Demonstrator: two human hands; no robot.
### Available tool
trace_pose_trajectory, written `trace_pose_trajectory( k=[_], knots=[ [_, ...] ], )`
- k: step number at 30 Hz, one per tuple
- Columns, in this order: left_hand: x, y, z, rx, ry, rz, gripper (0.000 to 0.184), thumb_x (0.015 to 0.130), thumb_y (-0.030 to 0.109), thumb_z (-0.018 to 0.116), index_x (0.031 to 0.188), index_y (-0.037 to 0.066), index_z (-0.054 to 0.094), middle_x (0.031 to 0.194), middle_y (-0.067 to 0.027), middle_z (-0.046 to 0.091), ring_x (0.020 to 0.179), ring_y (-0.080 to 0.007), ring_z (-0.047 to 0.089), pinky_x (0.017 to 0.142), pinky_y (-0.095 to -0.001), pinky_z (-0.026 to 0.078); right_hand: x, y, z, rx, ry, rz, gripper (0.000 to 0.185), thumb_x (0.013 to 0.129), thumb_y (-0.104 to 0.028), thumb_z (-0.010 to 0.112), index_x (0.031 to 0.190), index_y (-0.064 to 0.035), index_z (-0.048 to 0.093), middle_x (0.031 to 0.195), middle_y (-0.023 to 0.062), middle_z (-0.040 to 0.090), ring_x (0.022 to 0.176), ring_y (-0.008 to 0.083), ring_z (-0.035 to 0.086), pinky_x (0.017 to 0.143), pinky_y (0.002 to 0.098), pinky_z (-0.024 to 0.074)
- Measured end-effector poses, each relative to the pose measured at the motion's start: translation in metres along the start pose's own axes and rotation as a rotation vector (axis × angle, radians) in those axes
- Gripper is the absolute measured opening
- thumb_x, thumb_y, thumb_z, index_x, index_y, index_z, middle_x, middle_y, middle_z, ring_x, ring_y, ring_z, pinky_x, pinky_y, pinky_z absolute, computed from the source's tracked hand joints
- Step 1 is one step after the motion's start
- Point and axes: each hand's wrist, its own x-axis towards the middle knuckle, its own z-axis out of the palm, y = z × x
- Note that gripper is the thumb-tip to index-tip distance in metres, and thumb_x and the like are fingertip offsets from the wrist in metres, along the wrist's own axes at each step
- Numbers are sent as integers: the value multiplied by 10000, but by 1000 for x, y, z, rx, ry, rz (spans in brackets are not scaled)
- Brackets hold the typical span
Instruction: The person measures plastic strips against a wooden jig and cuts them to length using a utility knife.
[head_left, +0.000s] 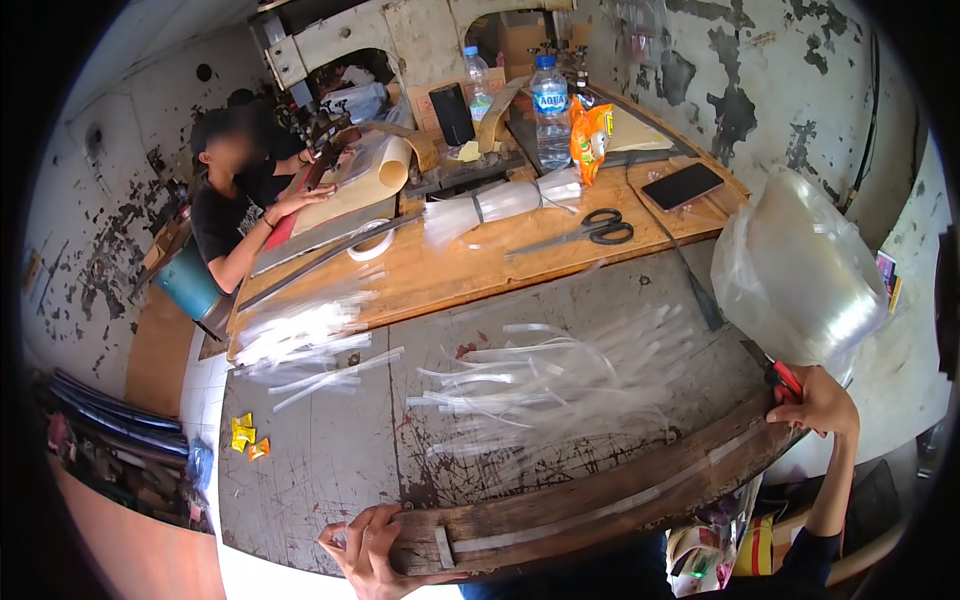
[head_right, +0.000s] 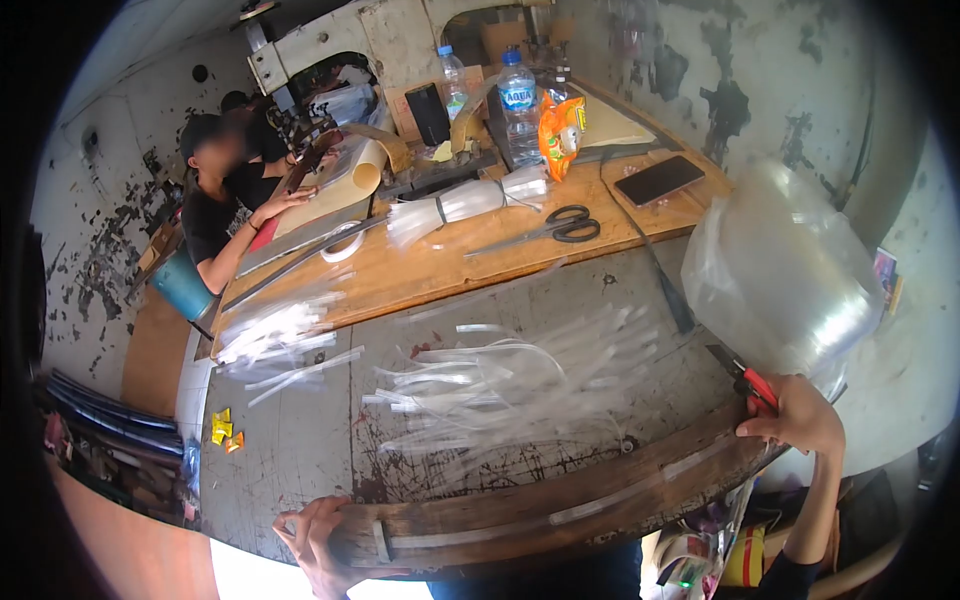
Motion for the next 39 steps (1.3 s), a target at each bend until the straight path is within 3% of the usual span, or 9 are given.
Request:
trace_pose_trajectory(
  k=[6, 11, 17, 21, 24, 26, 32, 39],
  knots=[
    [12, -1, -3, -155, 71, 84, 768, 543, 615, 683, 1055, 72, 499, 1039, -132, 584, 938, -306, 562, 835, -532, 329, 1, 2, 2, 29, 24, 31, 273, 629, -30, 734, 668, -37, 464, 500, 5, 485, 416, 70, 487, 374, 210, 370],
    [27, 2, 0, -274, 94, 191, 644, 586, 512, 716, 971, 25, 546, 954, -175, 576, 860, -346, 569, 698, -422, 476, 1, 0, 2, 49, 50, 16, 273, 618, -23, 737, 678, -34, 471, 498, 10, 489, 412, 73, 488, 370, 211, 371],
    [25, -3, 9, -272, 137, 218, 487, 656, 385, 710, 955, 30, 564, 955, -168, 581, 846, -336, 581, 694, -407, 496, 4, 5, 3, 63, 70, 34, 281, 604, -8, 742, 678, -34, 472, 495, 10, 489, 406, 74, 485, 363, 214, 369],
    [24, -5, 10, -279, 127, 208, 481, 658, 369, 707, 964, 32, 551, 963, -169, 585, 862, -350, 581, 711, -420, 495, 5, 7, 2, 68, 48, 32, 286, 599, -3, 746, 667, -31, 470, 496, 10, 485, 407, 75, 487, 363, 216, 372],
    [23, -2, 13, -275, 210, 255, 442, 712, 385, 671, 955, 23, 599, 926, -148, 575, 779, -277, 577, 642, -343, 487, 4, 0, 1, 54, 41, 53, 290, 597, -3, 750, 663, -30, 469, 501, 11, 484, 408, 75, 488, 363, 216, 375],
    [9, -1, 18, -291, 129, 70, 533, 706, 444, 628, 1061, 78, 473, 1020, -155, 582, 918, -265, 552, 747, -403, 452, 4, 2, 0, 42, 37, 45, 289, 600, -3, 749, 664, -30, 469, 503, 11, 484, 408, 75, 488, 364, 217, 376],
    [6, -16, 24, -327, 248, 201, 685, 597, 456, 738, 1045, 44, 423, 876, -213, 580, 778, -303, 565, 648, -370, 485, 3, -3, -1, 45, 24, 46, 267, 623, -14, 733, 651, -31, 468, 491, 8, 486, 400, 74, 486, 360, 211, 368],
    [10, -28, 19, -327, 217, 191, 816, 469, 505, 781, 1048, 57, 421, 905, -190, 598, 839, -308, 568, 695, -404, 502, 3, 2, 3, 72, 4, 13, 254, 640, -17, 725, 649, -35, 472, 498, 6, 488, 405, 80, 491, 368, 209, 383]
  ],
)
